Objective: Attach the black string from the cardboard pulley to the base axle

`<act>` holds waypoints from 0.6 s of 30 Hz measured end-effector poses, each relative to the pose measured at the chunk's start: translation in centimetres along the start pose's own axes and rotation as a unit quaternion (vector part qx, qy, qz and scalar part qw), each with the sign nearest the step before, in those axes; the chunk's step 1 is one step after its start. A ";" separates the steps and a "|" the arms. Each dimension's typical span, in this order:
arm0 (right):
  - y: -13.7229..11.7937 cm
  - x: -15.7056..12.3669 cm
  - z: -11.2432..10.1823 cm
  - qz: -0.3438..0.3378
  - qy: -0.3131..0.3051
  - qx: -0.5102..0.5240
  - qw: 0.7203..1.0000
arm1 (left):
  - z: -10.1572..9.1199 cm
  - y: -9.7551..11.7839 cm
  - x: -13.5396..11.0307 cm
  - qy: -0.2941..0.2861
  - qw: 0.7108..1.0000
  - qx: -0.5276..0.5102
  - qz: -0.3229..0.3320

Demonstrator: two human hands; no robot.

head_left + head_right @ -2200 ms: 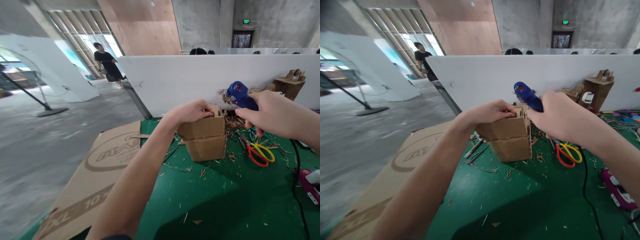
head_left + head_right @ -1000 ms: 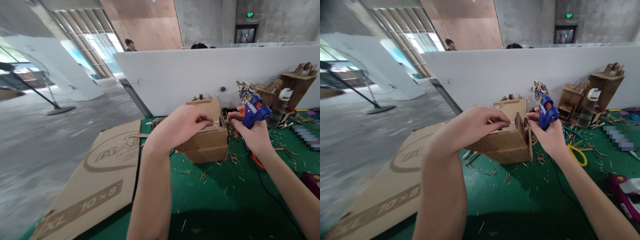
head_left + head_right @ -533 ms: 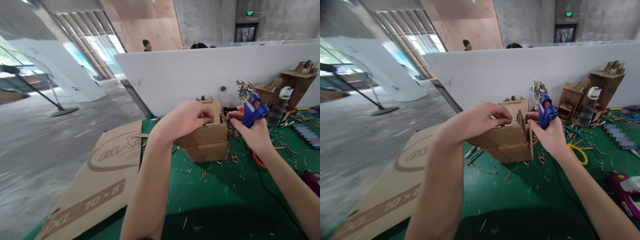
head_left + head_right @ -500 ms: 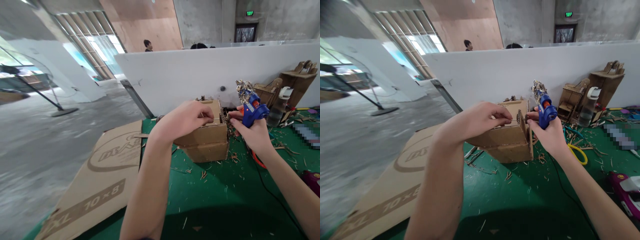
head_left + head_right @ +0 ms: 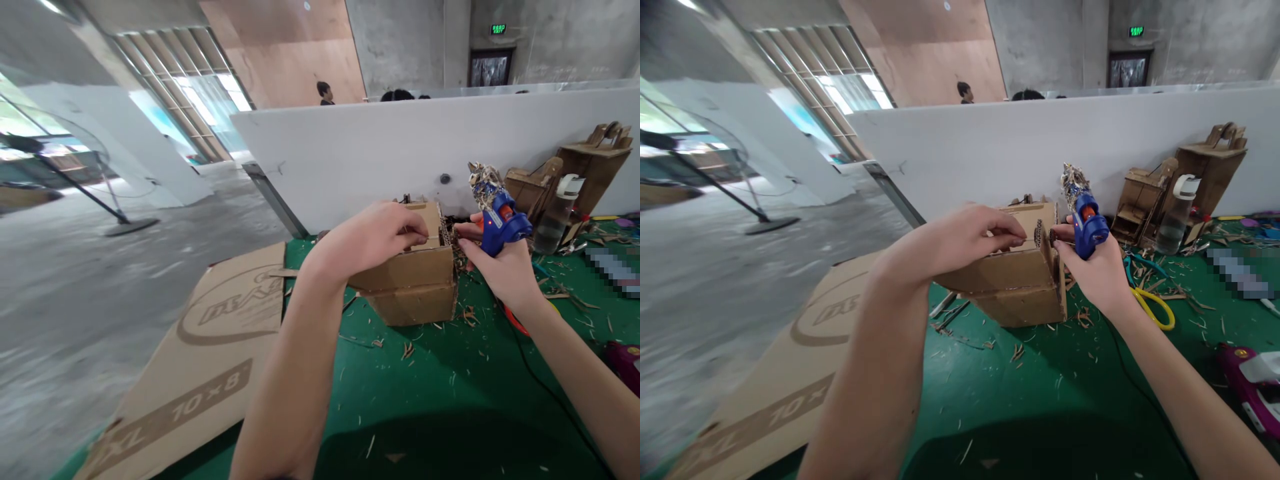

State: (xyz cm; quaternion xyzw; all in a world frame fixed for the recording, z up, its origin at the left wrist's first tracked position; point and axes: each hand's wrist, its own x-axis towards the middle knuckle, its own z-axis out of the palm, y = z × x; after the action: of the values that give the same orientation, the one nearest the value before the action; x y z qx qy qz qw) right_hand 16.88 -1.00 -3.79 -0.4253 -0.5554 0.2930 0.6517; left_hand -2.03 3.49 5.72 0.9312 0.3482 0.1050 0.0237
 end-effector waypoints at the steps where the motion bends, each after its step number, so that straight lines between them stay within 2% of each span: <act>1: 0.0 0.0 0.0 0.000 0.000 0.001 1.000 | 0.0 0.0 0.0 -0.002 1.000 0.001 -0.003; 18: -0.1 0.0 -0.3 -0.030 0.014 -0.033 0.999 | 0.0 -0.1 0.1 -0.019 0.999 -0.027 -0.021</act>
State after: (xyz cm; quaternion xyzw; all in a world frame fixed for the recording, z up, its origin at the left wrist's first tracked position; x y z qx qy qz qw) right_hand 17.10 -1.14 -3.67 -0.4338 -0.5684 0.2491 0.6532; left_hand -1.97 3.63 5.74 0.9246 0.3642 0.0958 0.0580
